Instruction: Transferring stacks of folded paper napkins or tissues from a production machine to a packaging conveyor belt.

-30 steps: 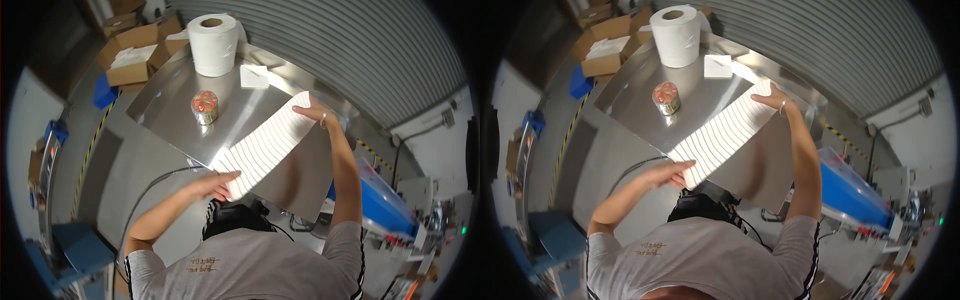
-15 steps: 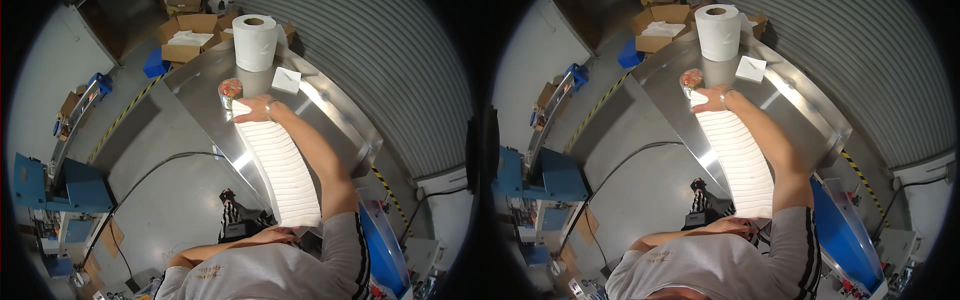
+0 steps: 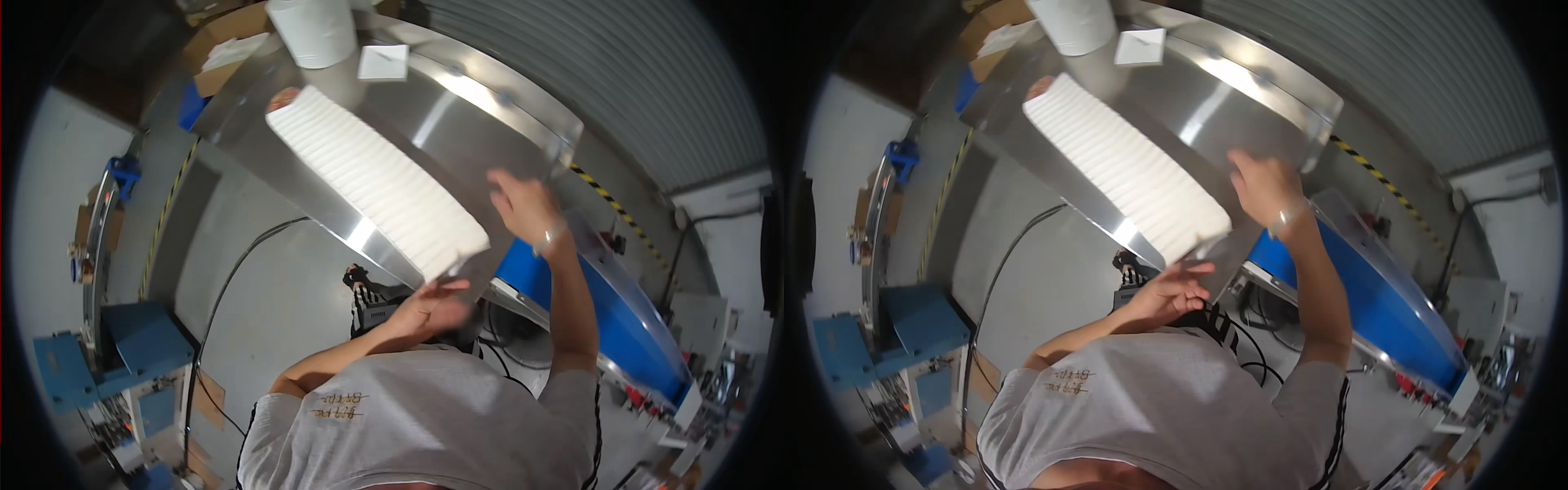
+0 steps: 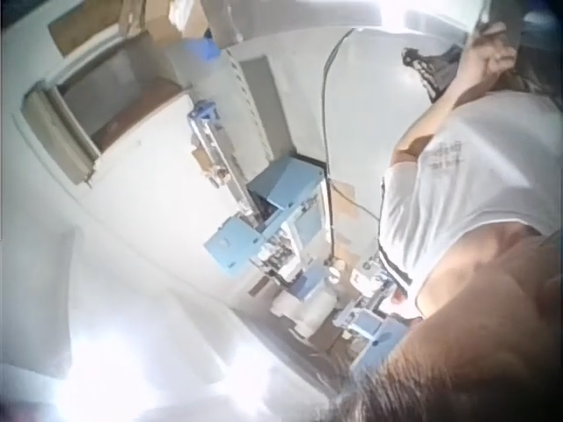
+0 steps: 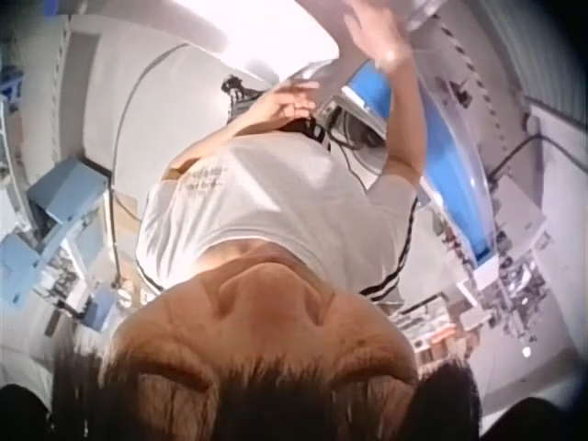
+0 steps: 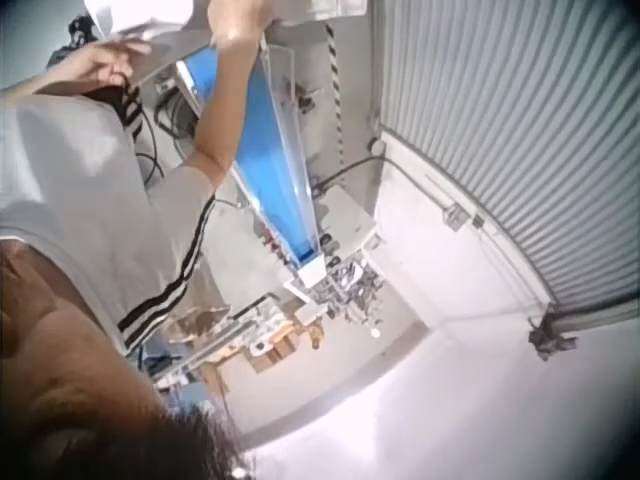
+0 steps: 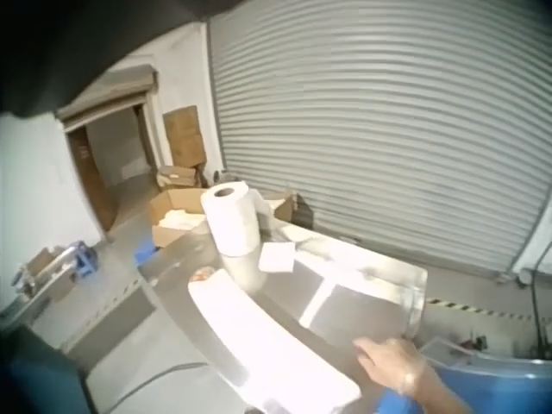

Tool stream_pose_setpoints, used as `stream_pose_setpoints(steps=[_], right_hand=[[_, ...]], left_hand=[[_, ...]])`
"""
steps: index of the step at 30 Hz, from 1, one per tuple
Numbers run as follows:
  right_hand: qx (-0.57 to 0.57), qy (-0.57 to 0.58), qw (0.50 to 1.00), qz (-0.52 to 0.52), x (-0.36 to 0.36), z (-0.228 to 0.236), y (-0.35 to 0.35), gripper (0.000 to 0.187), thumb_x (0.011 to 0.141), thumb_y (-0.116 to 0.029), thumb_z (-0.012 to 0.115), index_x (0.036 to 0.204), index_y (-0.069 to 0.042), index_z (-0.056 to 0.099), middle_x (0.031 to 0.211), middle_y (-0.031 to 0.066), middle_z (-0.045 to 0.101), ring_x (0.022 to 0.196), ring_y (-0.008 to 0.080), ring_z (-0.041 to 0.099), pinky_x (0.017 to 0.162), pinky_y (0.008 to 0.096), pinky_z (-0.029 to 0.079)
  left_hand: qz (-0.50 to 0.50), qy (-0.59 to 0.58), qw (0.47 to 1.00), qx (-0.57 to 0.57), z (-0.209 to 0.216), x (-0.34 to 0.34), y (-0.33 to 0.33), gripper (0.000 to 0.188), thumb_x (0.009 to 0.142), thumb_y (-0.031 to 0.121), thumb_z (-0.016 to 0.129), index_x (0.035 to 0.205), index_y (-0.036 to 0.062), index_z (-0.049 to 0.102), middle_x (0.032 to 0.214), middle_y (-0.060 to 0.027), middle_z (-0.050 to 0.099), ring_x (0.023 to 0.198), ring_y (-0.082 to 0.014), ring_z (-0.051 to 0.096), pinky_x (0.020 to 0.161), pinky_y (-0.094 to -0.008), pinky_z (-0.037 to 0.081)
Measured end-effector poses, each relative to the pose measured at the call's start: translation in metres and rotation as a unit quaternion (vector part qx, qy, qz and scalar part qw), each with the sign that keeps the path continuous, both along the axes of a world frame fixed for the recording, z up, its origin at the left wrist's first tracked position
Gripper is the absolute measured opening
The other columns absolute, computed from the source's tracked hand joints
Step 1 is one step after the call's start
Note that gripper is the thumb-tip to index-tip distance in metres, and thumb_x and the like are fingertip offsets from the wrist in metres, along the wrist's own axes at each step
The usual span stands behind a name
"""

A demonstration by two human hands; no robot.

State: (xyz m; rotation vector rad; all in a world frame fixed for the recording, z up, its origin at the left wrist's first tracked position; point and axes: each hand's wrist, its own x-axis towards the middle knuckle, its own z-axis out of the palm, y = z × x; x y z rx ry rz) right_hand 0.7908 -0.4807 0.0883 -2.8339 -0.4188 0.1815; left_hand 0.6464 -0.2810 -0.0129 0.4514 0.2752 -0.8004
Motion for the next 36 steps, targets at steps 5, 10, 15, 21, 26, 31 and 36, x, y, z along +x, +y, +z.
stream_pose_setpoints(steps=[5, 10, 15, 21, 26, 31, 36], right_hand=[[0.190, 0.227, 0.954, -0.046, -0.077, -0.095, -0.051, 0.067, 0.084, -0.029, 0.067, 0.138, -0.004, 0.037, 0.098, 0.0171, 0.069, 0.090, 0.0282, 0.067, 0.079, 0.0352, 0.052], [0.381, 0.020, 0.917, -0.120, -0.092, -0.134, -0.024, 0.059, 0.083, -0.019, 0.069, 0.135, -0.008, 0.044, 0.111, 0.0166, 0.059, 0.089, 0.0299, 0.064, 0.077, 0.0364, 0.052], [0.496, 0.018, 0.855, -0.147, -0.095, -0.118, -0.009, 0.050, 0.082, -0.006, 0.066, 0.130, -0.006, 0.052, 0.116, 0.0139, 0.056, 0.088, 0.0227, 0.064, 0.075, 0.0302, 0.053], [0.485, -0.001, 0.871, -0.076, -0.091, -0.116, -0.017, 0.052, 0.083, 0.000, 0.064, 0.132, -0.008, 0.051, 0.122, 0.0095, 0.053, 0.097, 0.0181, 0.062, 0.079, 0.0254, 0.053], [0.501, -0.008, 0.862, -0.073, -0.090, -0.114, -0.018, 0.056, 0.081, -0.002, 0.069, 0.134, -0.009, 0.050, 0.120, 0.0091, 0.054, 0.089, 0.0130, 0.063, 0.070, 0.0243, 0.053], [0.489, 0.028, 0.861, -0.136, -0.095, -0.107, -0.027, 0.055, 0.078, -0.003, 0.072, 0.129, -0.009, 0.051, 0.117, 0.0076, 0.055, 0.082, 0.0103, 0.061, 0.066, 0.0228, 0.051], [0.519, 0.055, 0.845, -0.115, -0.093, -0.112, -0.033, 0.046, 0.077, -0.002, 0.073, 0.119, -0.008, 0.055, 0.112, 0.0063, 0.056, 0.080, 0.0093, 0.059, 0.065, 0.0211, 0.050]], left_hand=[[-0.112, -0.031, 0.990, 0.085, 0.010, 0.017, -0.012, 0.054, 0.089, 0.000, 0.052, 0.139, 0.0058, 0.030, 0.116, -0.0106, 0.058, 0.082, -0.0186, 0.065, 0.070, -0.0295, 0.052], [0.001, -0.683, 0.576, 0.449, 0.052, 0.016, -0.027, 0.040, 0.078, 0.012, 0.071, 0.116, 0.0036, 0.060, 0.088, -0.0091, 0.063, 0.076, -0.0237, 0.059, 0.067, -0.0336, 0.046], [0.037, -0.673, 0.324, 0.664, 0.051, 0.050, -0.038, 0.055, 0.074, 0.009, 0.071, 0.125, -0.0011, 0.053, 0.126, -0.0179, 0.051, 0.119, -0.0366, 0.046, 0.097, -0.0462, 0.035], [0.056, -0.677, 0.319, 0.661, 0.036, 0.053, -0.034, 0.043, 0.076, 0.001, 0.066, 0.118, -0.0012, 0.059, 0.125, -0.0169, 0.052, 0.119, -0.0359, 0.047, 0.096, -0.0465, 0.036], [0.083, -0.683, 0.317, 0.652, 0.030, 0.054, -0.033, 0.036, 0.078, 0.000, 0.064, 0.114, 0.0019, 0.064, 0.123, -0.0163, 0.054, 0.118, -0.0355, 0.048, 0.095, -0.0463, 0.036], [0.087, -0.683, 0.317, 0.652, 0.031, 0.053, -0.032, 0.034, 0.076, -0.001, 0.066, 0.110, 0.0061, 0.067, 0.124, -0.0148, 0.055, 0.118, -0.0350, 0.049, 0.095, -0.0446, 0.037], [0.082, -0.683, 0.315, 0.654, 0.033, 0.052, -0.034, 0.032, 0.076, -0.002, 0.067, 0.107, 0.0086, 0.069, 0.126, -0.0128, 0.055, 0.120, -0.0356, 0.047, 0.096, -0.0452, 0.036]])
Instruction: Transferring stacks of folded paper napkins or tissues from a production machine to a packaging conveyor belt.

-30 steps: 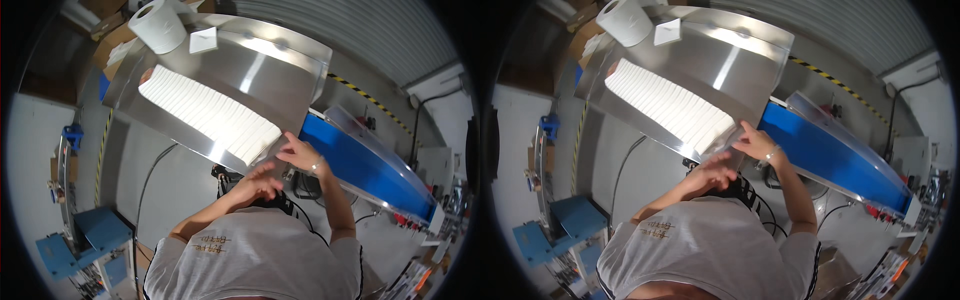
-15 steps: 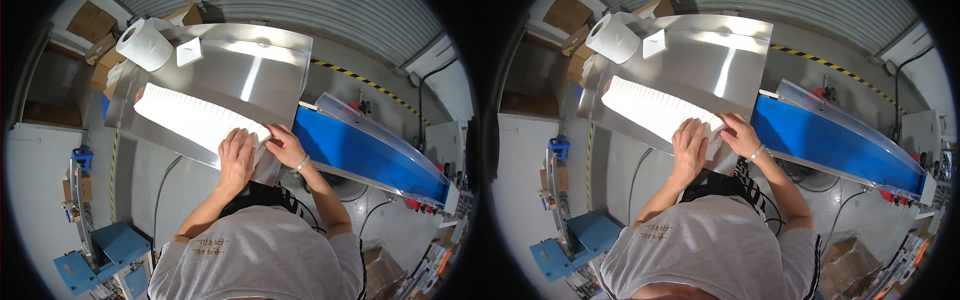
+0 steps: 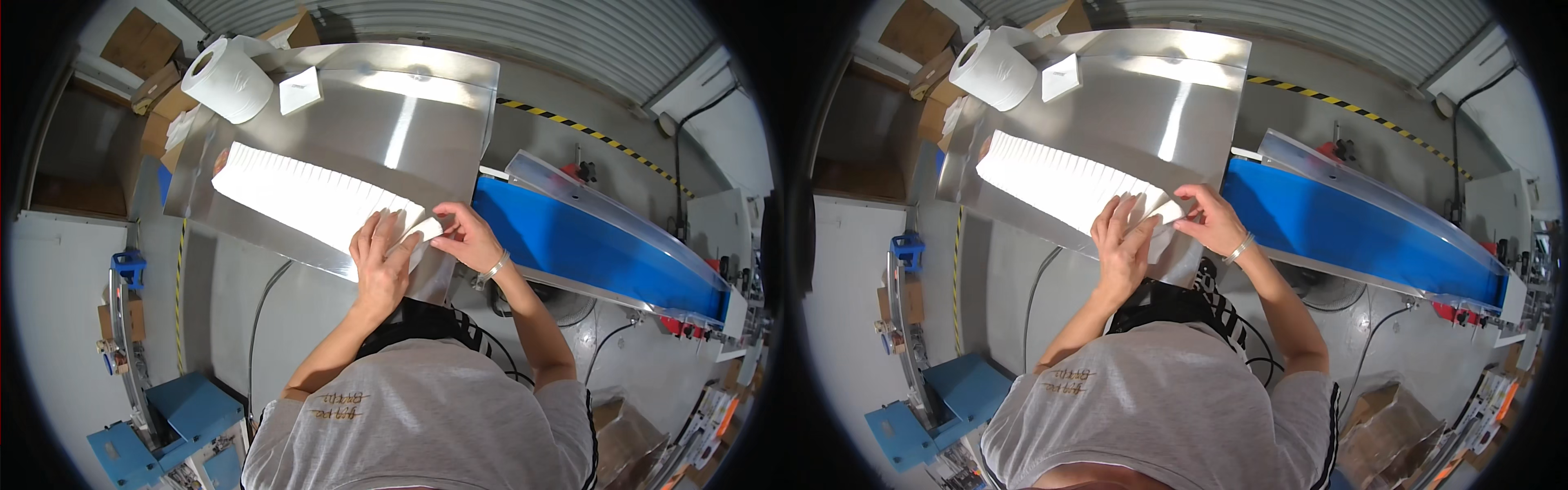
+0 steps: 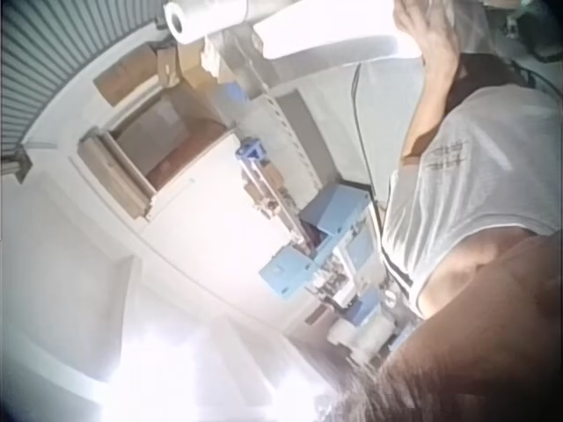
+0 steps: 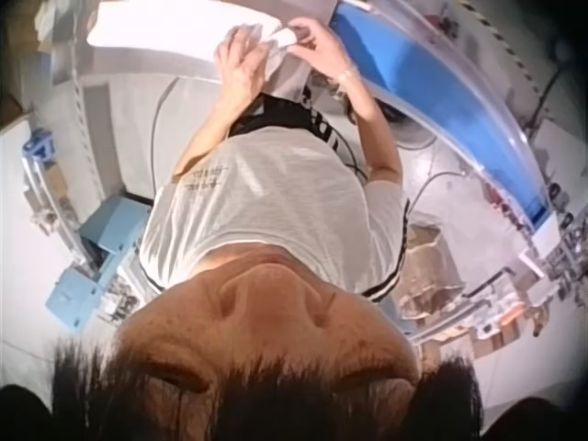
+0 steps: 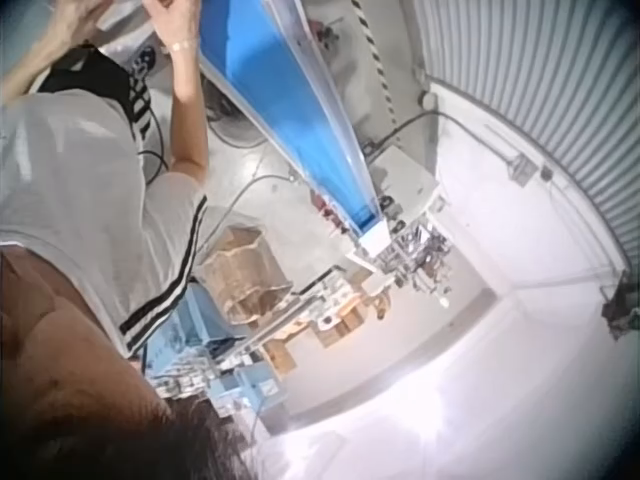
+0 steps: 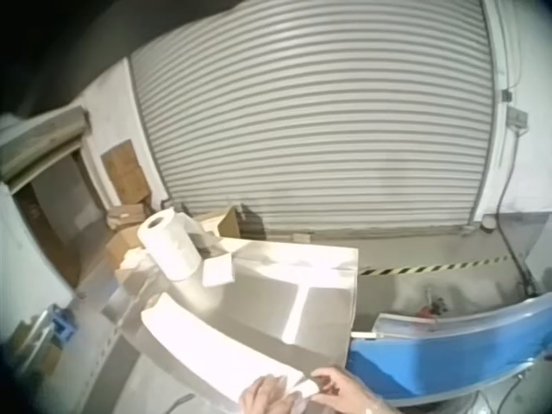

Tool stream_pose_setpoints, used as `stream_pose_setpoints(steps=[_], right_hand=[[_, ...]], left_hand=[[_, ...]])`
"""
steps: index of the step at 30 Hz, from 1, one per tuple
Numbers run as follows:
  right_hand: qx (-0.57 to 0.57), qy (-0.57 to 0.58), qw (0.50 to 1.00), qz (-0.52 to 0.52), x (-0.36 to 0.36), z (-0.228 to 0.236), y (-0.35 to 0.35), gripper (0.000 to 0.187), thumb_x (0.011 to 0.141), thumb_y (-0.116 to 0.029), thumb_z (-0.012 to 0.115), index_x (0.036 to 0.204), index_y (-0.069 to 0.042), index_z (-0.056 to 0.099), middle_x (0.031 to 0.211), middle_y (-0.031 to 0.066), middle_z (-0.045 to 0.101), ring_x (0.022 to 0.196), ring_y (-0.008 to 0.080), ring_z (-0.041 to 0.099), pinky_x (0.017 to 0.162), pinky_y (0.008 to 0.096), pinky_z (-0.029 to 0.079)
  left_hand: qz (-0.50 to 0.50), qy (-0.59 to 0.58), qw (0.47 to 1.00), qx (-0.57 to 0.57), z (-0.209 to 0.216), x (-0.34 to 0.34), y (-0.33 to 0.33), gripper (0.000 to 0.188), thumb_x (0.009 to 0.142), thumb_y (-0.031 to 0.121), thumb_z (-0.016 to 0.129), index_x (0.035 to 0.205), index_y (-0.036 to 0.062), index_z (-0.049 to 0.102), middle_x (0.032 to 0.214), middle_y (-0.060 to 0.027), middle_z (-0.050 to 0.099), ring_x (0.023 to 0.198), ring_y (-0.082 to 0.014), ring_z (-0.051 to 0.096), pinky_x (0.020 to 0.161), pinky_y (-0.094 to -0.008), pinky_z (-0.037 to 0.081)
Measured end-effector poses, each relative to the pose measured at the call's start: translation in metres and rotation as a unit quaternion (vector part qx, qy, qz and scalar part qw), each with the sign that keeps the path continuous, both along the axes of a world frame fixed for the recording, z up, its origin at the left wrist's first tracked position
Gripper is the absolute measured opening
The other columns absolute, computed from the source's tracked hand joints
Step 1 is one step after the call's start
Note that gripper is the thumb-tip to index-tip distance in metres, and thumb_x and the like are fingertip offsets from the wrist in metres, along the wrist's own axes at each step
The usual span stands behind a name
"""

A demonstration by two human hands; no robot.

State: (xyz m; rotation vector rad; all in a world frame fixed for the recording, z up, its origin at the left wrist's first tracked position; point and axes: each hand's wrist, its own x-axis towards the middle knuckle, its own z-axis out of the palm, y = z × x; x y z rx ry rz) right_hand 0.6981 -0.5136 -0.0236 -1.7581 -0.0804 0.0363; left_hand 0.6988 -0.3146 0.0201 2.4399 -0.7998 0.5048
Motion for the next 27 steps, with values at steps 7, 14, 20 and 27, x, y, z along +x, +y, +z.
stream_pose_setpoints(steps=[7, 14, 20, 27], right_hand=[[0.003, -0.080, 0.996, -0.041, -0.015, -0.029, -0.019, 0.028, 0.084, -0.018, 0.071, 0.104, -0.004, 0.057, 0.089, 0.0028, 0.056, 0.075, 0.0089, 0.052, 0.067, 0.0234, 0.046], [-0.152, 0.083, 0.861, -0.478, -0.057, -0.149, -0.178, 0.039, 0.092, -0.045, 0.057, 0.094, -0.006, 0.053, 0.076, 0.0116, 0.058, 0.067, 0.0248, 0.054, 0.061, 0.0316, 0.044], [-0.594, 0.098, 0.631, -0.488, -0.067, -0.030, -0.134, 0.060, 0.078, -0.030, 0.072, 0.127, -0.006, 0.046, 0.124, 0.0157, 0.055, 0.112, 0.0368, 0.051, 0.092, 0.0459, 0.041], [-0.093, -0.020, 0.994, -0.053, -0.011, 0.013, -0.007, 0.048, 0.075, -0.010, 0.076, 0.119, -0.010, 0.057, 0.117, 0.0079, 0.058, 0.106, 0.0194, 0.056, 0.087, 0.0331, 0.048]], left_hand=[[0.033, 0.009, 0.999, 0.017, 0.002, 0.002, 0.006, 0.043, 0.079, 0.020, 0.071, 0.119, 0.0064, 0.061, 0.137, -0.0212, 0.042, 0.127, -0.0410, 0.036, 0.103, -0.0521, 0.024], [0.014, 0.008, 1.000, -0.021, -0.005, 0.012, 0.011, 0.034, 0.079, 0.000, 0.066, 0.112, 0.0051, 0.065, 0.128, -0.0120, 0.052, 0.120, -0.0344, 0.046, 0.098, -0.0459, 0.034], [-0.019, -0.011, 0.999, -0.034, -0.009, 0.014, 0.020, 0.033, 0.077, -0.004, 0.065, 0.109, 0.0046, 0.067, 0.125, -0.0133, 0.054, 0.117, -0.0349, 0.047, 0.096, -0.0460, 0.036], [-0.043, 0.006, 0.998, -0.043, -0.008, 0.016, 0.023, 0.035, 0.074, -0.005, 0.064, 0.105, 0.0081, 0.070, 0.127, -0.0126, 0.054, 0.121, -0.0360, 0.045, 0.099, -0.0481, 0.032]])
